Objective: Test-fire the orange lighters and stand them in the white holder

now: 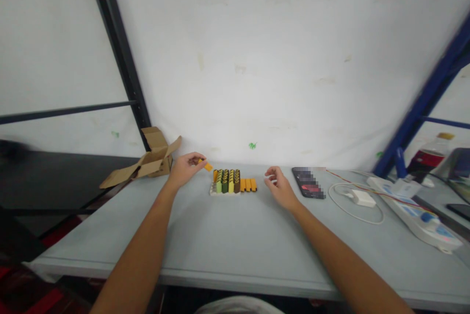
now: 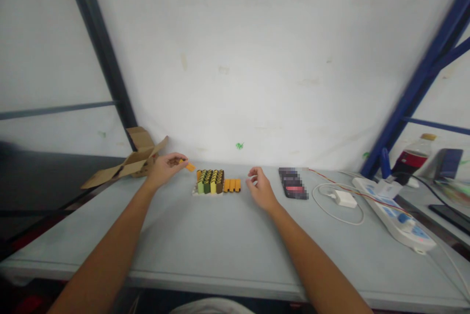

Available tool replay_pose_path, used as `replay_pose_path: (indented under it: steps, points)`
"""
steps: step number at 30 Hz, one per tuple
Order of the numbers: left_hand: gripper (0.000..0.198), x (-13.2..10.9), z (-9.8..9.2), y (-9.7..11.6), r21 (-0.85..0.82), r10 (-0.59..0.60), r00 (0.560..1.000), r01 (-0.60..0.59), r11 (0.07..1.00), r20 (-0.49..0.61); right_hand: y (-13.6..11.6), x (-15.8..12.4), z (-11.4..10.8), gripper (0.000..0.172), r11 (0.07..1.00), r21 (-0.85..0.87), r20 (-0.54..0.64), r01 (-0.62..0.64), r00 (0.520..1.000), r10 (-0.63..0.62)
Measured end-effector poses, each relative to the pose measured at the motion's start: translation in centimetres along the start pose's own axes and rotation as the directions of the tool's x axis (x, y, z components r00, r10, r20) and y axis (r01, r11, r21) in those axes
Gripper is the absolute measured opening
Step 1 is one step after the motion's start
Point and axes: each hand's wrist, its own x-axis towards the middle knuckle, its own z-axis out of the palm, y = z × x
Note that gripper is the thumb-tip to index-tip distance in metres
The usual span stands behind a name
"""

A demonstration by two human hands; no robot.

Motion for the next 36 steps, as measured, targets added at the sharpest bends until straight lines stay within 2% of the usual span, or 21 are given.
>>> replay_pose_path:
  steps: [4,7,13,17,21,23,25,29,33,36]
  points:
    - [0.032,-0.4,0.4,-0.9,0.060,-0.001,0.974,-0.013,0.998,0.227,2.0,0.6,-0.3,0.021,0.996,-0.008,0.011,-0.084,0.996,0.084]
    - [0.032,-0.7,1.3,-0.7,0.028,-0.006,0.959,-0.002,1.000,0.283,2.6,0.6,0.0,0.020,0.998,-0.025,0.037,-0.066,0.997,0.067]
    - [0.032,-0.9,2.3,-1.0,0.056,0.001,0.958,-0.018,0.998,0.287,2.7,0.5,0.1,0.018,0.998,-0.053,0.035,-0.040,0.999,0.042]
    - [0.033,-1.0,2.6,-1.2,0.097,-0.001,0.970,-0.024,0.995,0.245,2.7,0.4,0.0,0.018,0.992,-0.127,0.062,0.006,0.998,0.002]
    - [0.036,-1.0,2.8,-1.5,0.100,-0.032,0.971,0.008,0.995,0.237,2.8,0.2,0.4,0.044,0.958,-0.224,0.160,0.178,0.977,-0.143]
    - [0.040,-1.0,2.9,-1.6,0.075,-0.059,0.966,0.042,0.996,0.252,3.0,0.0,0.7,0.055,0.925,-0.247,0.245,0.288,0.942,-0.228]
    - [0.043,-1.0,2.9,-1.6,0.052,-0.083,0.961,0.071,0.996,0.265,3.0,-0.2,1.1,0.060,0.891,-0.283,0.332,0.355,0.908,-0.256]
    - [0.042,-1.1,2.6,-1.1,0.079,-0.101,0.955,0.082,0.994,0.279,2.7,-0.4,1.4,0.053,0.832,-0.380,0.435,0.404,0.872,-0.225]
    - [0.039,-1.1,2.6,-1.0,0.109,-0.078,0.956,0.049,0.993,0.283,2.1,-0.3,1.2,0.046,0.809,-0.371,0.450,0.456,0.850,-0.273]
    - [0.037,-1.0,3.0,-1.3,0.103,-0.062,0.954,0.033,0.994,0.294,1.8,-0.3,1.1,0.041,0.799,-0.381,0.434,0.466,0.853,-0.290]
